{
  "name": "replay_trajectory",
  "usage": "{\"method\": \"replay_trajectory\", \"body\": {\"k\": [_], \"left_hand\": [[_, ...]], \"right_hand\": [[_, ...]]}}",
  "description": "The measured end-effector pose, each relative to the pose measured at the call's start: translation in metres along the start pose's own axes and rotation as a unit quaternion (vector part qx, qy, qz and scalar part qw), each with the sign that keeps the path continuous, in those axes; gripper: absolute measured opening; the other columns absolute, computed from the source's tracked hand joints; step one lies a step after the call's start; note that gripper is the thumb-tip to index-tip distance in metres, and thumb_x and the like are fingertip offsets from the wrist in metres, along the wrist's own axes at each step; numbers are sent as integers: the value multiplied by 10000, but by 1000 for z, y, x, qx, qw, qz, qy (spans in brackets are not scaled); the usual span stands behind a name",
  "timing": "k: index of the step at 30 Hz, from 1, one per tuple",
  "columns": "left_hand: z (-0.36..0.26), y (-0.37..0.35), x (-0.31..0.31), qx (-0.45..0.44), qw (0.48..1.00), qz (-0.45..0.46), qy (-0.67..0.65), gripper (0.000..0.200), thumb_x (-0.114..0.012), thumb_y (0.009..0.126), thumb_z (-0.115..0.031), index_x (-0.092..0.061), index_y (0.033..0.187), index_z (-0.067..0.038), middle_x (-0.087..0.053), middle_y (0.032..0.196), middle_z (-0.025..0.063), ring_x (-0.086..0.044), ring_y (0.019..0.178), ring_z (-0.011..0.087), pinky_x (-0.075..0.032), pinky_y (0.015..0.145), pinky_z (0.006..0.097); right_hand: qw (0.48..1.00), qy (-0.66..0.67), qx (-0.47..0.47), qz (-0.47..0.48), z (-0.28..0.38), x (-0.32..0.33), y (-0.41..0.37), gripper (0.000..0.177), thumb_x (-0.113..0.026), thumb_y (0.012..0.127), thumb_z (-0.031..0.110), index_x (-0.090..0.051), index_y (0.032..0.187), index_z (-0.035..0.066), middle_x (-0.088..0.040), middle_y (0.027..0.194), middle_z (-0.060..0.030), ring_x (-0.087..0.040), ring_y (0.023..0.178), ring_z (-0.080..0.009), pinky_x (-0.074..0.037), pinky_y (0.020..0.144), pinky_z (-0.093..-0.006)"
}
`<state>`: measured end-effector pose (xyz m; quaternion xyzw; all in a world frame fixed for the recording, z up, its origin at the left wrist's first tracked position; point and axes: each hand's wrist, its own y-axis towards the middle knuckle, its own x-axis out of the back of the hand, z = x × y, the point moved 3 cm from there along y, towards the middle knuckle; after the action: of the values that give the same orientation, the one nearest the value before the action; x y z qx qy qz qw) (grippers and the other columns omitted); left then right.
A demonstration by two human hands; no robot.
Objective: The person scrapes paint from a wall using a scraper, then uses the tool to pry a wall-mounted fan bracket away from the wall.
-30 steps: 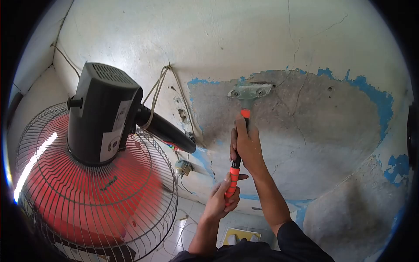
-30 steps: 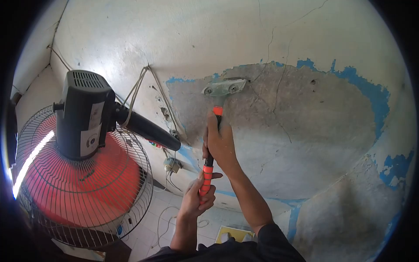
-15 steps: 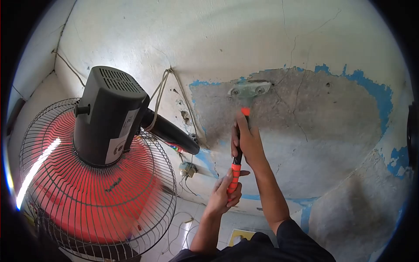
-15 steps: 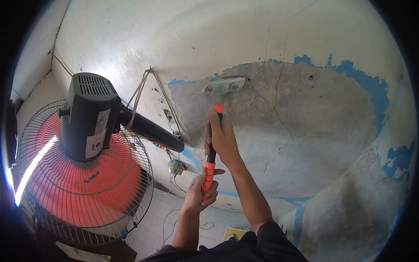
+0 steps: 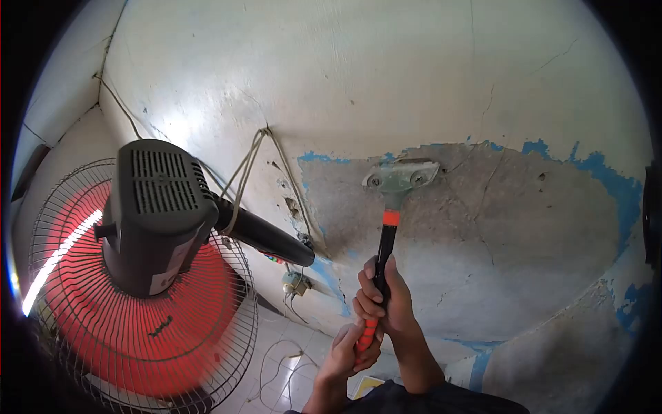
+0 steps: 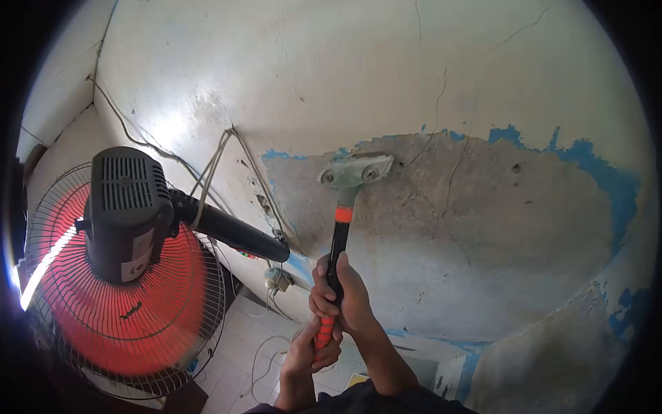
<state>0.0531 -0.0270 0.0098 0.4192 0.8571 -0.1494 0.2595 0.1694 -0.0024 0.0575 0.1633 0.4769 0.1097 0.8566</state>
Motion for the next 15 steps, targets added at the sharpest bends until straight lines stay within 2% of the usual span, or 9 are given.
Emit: {"method": "replay_trajectory", "body": {"k": [3,10,15], "left_hand": [[6,-2,4,13,1000,-24,12,565,-313,1022,-513,-531,967,5,-312,468,-33,-255,302,72,-216,324,235],[0,0,12,15,1000,-6,15,572,-318,1016,-512,-530,961,16,-316,455,-35,-257,305,69,-212,323,233],[-2,6,11,15,1000,5,6,588,-305,1012,-519,-526,966,24,-311,450,-33,-238,303,68,-209,317,234]], "right_hand": [[999,-26,-14,-39,-6,1,-3,484,-290,1017,575,-421,927,117,-320,575,46,-240,361,-63,-305,403,-252],[998,-55,-22,-34,0,-5,5,482,-305,1014,573,-380,916,107,-313,587,30,-266,397,-60,-352,447,-259],[998,-58,-28,-25,1,-3,10,483,-293,1012,581,-386,906,119,-304,555,33,-252,370,-66,-342,418,-263]]}}
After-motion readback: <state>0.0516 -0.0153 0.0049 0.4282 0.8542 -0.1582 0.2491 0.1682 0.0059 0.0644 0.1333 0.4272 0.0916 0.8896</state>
